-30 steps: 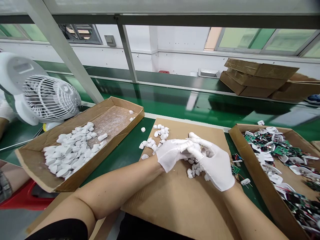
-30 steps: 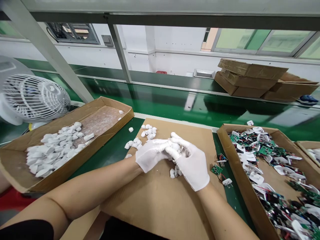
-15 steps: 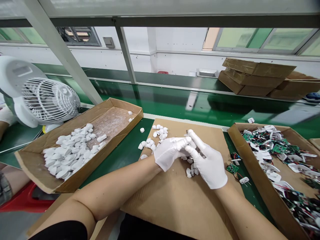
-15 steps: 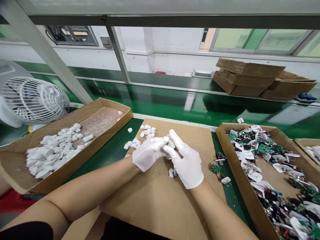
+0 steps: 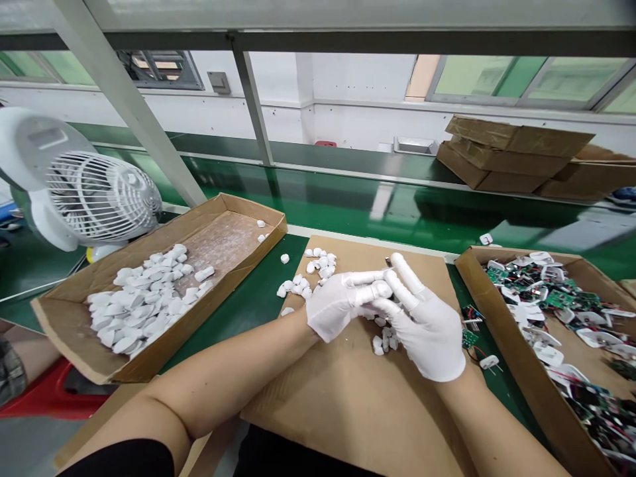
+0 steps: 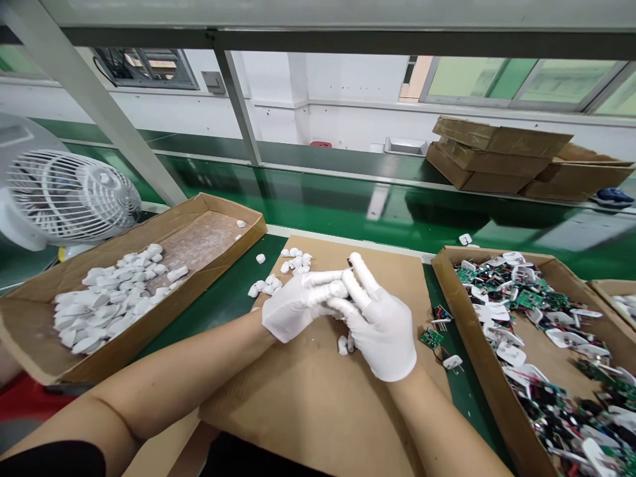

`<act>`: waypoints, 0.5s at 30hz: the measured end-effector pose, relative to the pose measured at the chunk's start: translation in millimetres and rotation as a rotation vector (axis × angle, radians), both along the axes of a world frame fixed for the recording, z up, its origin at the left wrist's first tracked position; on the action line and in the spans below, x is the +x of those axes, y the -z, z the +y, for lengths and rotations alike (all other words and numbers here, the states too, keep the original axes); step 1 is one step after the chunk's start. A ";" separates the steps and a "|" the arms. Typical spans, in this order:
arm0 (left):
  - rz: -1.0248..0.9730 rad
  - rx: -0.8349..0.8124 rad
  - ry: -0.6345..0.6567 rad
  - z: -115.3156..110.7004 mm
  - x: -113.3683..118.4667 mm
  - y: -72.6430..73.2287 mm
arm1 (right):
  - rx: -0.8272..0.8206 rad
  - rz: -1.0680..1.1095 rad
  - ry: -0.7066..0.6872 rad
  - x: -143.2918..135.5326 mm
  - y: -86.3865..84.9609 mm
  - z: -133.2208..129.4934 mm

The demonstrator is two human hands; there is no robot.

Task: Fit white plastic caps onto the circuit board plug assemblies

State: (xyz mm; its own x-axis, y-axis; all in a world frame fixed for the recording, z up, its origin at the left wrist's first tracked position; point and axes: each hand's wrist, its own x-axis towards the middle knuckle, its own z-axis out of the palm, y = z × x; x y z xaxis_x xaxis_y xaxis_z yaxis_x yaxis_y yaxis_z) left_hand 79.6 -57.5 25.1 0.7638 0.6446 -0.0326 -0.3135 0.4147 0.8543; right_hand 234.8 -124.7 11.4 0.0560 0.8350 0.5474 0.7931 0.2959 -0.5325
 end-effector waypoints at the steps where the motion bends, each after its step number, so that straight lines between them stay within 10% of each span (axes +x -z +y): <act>1: 0.028 0.028 0.000 0.8 0.5 1.6 | 0.017 -0.085 0.009 1.0 1.6 0.3; 6: 0.096 0.100 -0.027 5.2 0.0 12.5 | 0.040 -0.302 0.047 4.0 -1.0 0.8; 15: 0.047 0.091 0.047 6.4 -5.6 -4.6 | 0.060 0.223 0.005 10.8 -3.3 2.9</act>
State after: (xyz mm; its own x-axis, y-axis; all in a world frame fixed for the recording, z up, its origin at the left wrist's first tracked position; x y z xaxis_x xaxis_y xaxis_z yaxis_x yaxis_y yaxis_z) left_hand 74.0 -51.1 29.8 0.7924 0.6099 -0.0121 -0.2538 0.3477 0.9026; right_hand 245.6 -121.9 14.7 0.1849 0.8006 0.5699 0.6595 0.3288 -0.6759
